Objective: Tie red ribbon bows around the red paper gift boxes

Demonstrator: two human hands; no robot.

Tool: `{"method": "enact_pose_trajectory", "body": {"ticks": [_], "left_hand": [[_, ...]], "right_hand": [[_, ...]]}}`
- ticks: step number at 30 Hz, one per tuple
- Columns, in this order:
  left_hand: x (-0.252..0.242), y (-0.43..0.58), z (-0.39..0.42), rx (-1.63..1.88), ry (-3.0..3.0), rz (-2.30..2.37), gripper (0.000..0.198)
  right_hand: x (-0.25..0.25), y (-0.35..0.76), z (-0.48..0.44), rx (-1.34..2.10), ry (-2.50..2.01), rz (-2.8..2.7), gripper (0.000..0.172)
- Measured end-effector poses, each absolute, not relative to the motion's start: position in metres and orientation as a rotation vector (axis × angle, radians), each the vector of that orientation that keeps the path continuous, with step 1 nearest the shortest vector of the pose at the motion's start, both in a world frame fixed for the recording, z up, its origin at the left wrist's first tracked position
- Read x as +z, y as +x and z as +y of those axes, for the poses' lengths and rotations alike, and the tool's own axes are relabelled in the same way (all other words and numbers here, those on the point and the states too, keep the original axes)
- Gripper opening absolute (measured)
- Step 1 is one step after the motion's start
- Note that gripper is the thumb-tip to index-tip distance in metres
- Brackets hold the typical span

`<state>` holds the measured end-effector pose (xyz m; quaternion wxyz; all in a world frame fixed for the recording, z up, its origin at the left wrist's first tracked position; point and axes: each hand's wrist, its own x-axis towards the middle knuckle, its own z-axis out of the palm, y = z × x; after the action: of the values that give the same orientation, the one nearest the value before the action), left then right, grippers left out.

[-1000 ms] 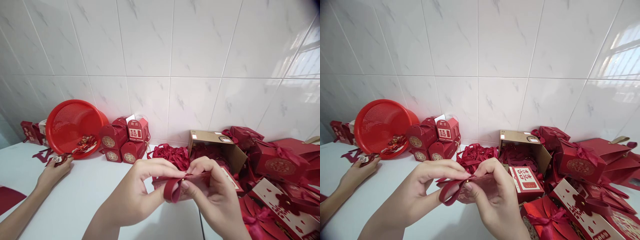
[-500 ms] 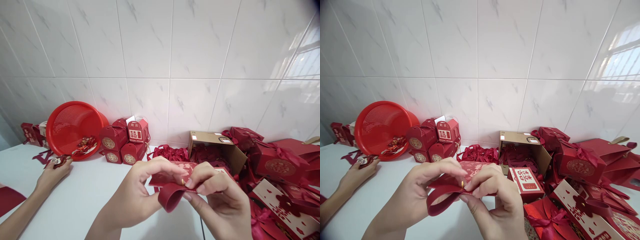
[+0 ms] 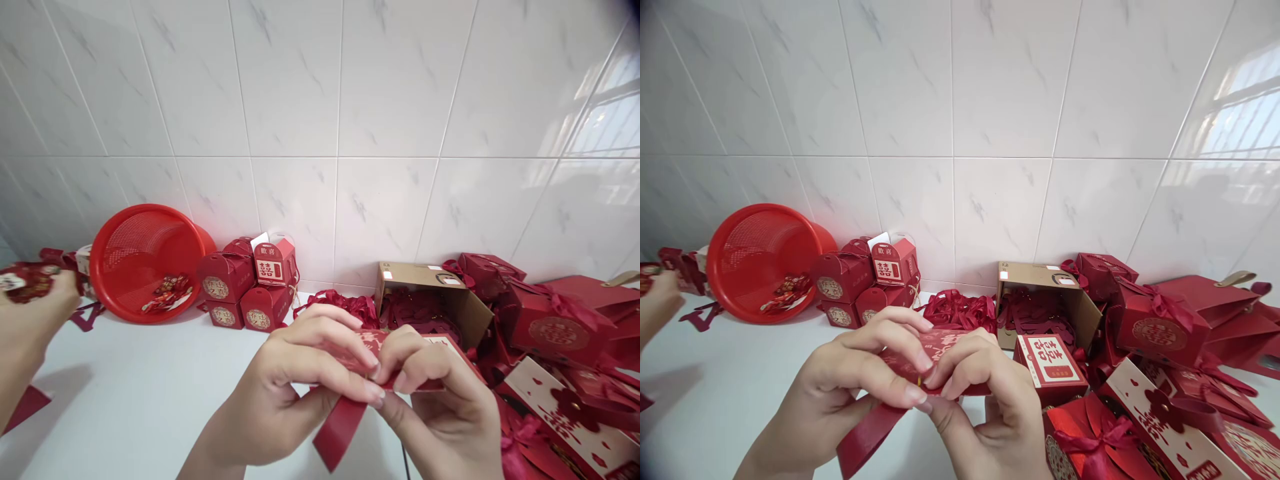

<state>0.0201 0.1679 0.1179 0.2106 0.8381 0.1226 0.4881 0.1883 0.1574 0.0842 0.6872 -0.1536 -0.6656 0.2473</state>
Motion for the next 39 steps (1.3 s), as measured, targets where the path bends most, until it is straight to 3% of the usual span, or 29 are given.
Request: {"method": "enact_pose_trajectory", "body": {"ticks": [10,18,22,29,34,39], "left_hand": [[0.113,0.023,0.175,1.404,2.303,0.340,0.027],[0.110,0.019,0.171,1.223,2.097,0.482,0.024],[0.110,0.017,0.172,1.207,2.130,0.600,0.028],[0.114,0.016,0.167,1.160,2.278,0.907,0.042],[0.123,0.000,0.161,1.698,2.051,1.017,0.035],[0.133,-0.015,0.162,2.249,1.514,1.031,0.016]], "right_hand": [[0.079,0.191,0.156,0.698,-0.394,-1.446,0.023],[0.079,0.189,0.161,0.585,-0.403,-1.467,0.020],[0.074,0.192,0.167,0.569,-0.508,-1.581,0.029],[0.063,0.193,0.175,0.687,-0.674,-1.571,0.010],[0.059,0.195,0.176,0.742,-0.931,-1.395,0.014],[0.070,0.214,0.143,0.396,-1.021,-1.204,0.014]]}}
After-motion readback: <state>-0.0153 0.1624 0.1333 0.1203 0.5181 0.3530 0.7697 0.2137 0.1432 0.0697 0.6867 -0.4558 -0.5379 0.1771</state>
